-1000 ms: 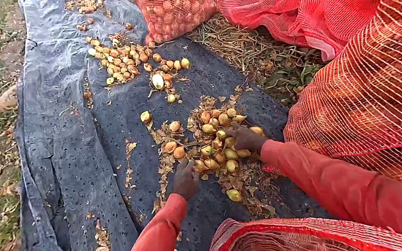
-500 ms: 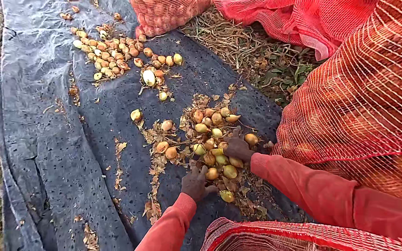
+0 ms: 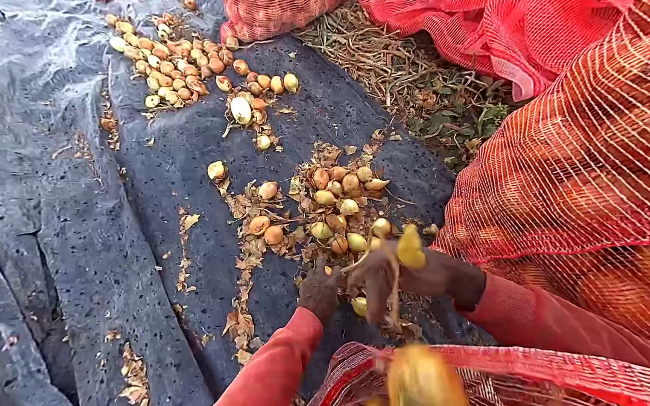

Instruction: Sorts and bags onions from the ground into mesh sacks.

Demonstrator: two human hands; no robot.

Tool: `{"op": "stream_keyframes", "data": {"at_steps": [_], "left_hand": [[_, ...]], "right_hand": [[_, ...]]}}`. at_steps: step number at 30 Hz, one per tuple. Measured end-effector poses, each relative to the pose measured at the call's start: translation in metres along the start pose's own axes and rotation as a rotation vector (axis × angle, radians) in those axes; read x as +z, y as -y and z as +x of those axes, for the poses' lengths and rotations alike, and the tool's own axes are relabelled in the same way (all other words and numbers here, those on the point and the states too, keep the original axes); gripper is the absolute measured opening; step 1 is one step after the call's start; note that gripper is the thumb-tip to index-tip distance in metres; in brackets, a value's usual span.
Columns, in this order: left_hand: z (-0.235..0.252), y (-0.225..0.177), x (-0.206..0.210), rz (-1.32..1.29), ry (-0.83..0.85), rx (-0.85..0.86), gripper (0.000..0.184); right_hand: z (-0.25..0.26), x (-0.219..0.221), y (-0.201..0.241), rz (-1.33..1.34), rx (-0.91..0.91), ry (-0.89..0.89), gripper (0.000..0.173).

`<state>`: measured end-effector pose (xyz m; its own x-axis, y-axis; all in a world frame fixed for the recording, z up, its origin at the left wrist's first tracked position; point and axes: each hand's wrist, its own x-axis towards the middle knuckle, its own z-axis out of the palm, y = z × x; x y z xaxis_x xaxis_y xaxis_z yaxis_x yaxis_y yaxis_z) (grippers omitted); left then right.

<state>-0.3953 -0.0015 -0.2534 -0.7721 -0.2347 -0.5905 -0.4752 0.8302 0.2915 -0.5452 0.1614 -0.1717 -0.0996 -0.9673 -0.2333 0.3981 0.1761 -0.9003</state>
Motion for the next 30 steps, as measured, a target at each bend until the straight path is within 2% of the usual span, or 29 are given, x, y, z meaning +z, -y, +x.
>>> {"op": "stream_keyframes", "data": {"at_steps": [2, 3, 5, 7, 8, 9, 12, 14, 16, 17, 19, 23, 26, 28, 30], "left_hand": [[-0.018, 0.019, -0.006, -0.139, -0.067, -0.041, 0.040], [-0.026, 0.031, -0.009, -0.302, -0.162, -0.076, 0.037], [-0.047, 0.050, -0.023, -0.813, -0.323, -0.183, 0.036], [-0.065, 0.060, -0.039, -1.273, -0.441, -0.285, 0.035], [-0.071, 0.063, -0.045, -1.347, -0.485, -0.290, 0.034], [-0.074, 0.064, -0.047, -1.273, -0.525, -0.251, 0.033], [-0.069, 0.045, -0.034, -0.693, -0.508, -0.024, 0.024], [-0.054, 0.011, -0.015, -0.383, -0.477, 0.130, 0.032], [-0.040, -0.020, 0.003, -0.185, -0.314, 0.288, 0.033], [-0.034, -0.033, 0.007, -0.102, -0.182, 0.328, 0.034], [-0.025, -0.047, 0.016, 0.042, 0.066, 0.309, 0.037], [-0.023, -0.045, 0.025, 0.082, 0.140, 0.212, 0.040], [-0.035, -0.034, 0.026, 0.034, 0.107, 0.156, 0.043], [-0.047, -0.017, 0.023, -0.146, -0.057, 0.074, 0.044], [-0.061, 0.004, 0.008, -0.528, -0.250, -0.016, 0.044]], "right_hand": [[0.005, -0.015, -0.011, -0.505, 0.149, -0.472, 0.031], [0.012, -0.027, -0.020, -0.771, 0.281, -0.571, 0.027], [0.024, -0.042, -0.049, -1.067, 0.421, -0.509, 0.047], [0.032, -0.038, -0.072, -1.169, 0.457, -0.392, 0.047], [0.036, -0.034, -0.077, -1.201, 0.469, -0.355, 0.045], [0.040, -0.032, -0.080, -1.234, 0.480, -0.322, 0.047], [0.041, -0.033, -0.090, -1.300, 0.497, -0.254, 0.056], [0.027, -0.041, -0.091, -1.182, 0.367, -0.354, 0.039], [0.009, -0.052, -0.091, -1.001, 0.201, -0.504, 0.016], [0.003, -0.056, -0.089, -0.975, 0.204, -0.529, 0.017], [-0.001, -0.057, -0.088, -0.984, 0.331, -0.518, 0.031], [0.026, -0.043, -0.069, -0.954, 0.458, -0.617, 0.034], [0.064, -0.045, -0.061, -1.044, 0.668, -0.505, 0.041], [0.083, -0.051, -0.064, -1.111, 0.738, -0.399, 0.043], [0.086, -0.056, -0.059, -1.095, 0.684, -0.359, 0.043]]}}
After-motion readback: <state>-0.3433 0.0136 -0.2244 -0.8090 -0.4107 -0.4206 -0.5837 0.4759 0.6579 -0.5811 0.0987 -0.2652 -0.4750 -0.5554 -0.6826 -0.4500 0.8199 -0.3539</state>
